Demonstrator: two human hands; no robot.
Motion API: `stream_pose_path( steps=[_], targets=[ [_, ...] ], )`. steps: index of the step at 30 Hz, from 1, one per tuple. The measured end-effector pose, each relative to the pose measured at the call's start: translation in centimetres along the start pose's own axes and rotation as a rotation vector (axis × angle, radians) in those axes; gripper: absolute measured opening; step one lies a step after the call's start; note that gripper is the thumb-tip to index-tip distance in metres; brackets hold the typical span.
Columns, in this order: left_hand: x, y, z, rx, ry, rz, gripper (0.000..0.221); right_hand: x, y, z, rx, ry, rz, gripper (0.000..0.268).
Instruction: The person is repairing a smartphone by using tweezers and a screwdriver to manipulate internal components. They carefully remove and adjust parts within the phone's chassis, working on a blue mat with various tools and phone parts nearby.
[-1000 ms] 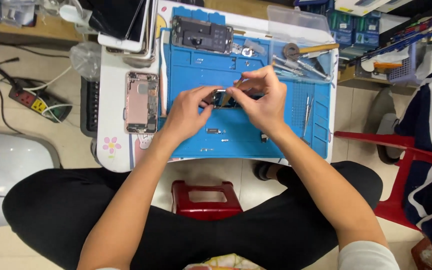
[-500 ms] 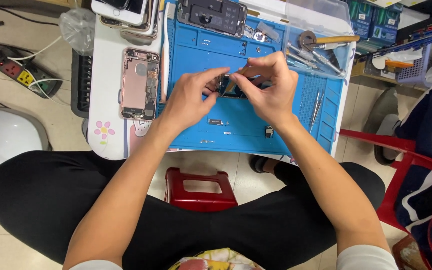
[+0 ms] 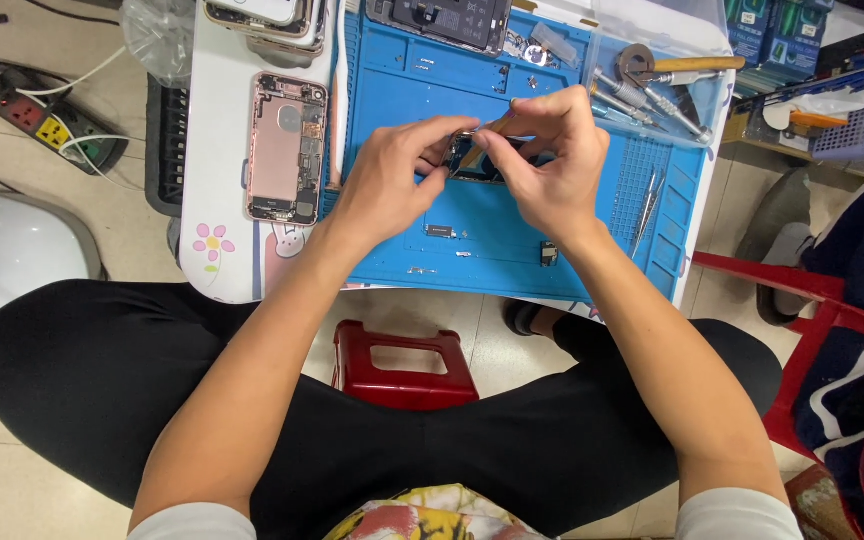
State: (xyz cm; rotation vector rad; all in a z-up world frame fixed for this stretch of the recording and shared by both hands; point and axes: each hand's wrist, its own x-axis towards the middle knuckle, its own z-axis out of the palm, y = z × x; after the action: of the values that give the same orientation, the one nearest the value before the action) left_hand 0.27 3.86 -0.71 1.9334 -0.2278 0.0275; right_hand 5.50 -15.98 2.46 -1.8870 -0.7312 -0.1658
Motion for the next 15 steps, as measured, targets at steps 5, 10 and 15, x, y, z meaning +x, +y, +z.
stream_pose_path(
  steps=[5, 10, 15],
  targets=[
    [0.2, 0.2, -0.2, 0.004, -0.01, -0.034, 0.056, 0.1, 0.1, 0.0, -0.06, -0.011, -0.064, 0.039],
    [0.2, -0.3, 0.5, 0.018, 0.027, -0.102, 0.051, -0.1, 0.1, 0.3, -0.075, -0.018, -0.096, 0.04],
    [0.1, -0.8, 0.8, 0.015, 0.043, -0.107, 0.049, -0.3, 0.5, 0.4, -0.103, -0.005, -0.148, 0.041]
  ],
)
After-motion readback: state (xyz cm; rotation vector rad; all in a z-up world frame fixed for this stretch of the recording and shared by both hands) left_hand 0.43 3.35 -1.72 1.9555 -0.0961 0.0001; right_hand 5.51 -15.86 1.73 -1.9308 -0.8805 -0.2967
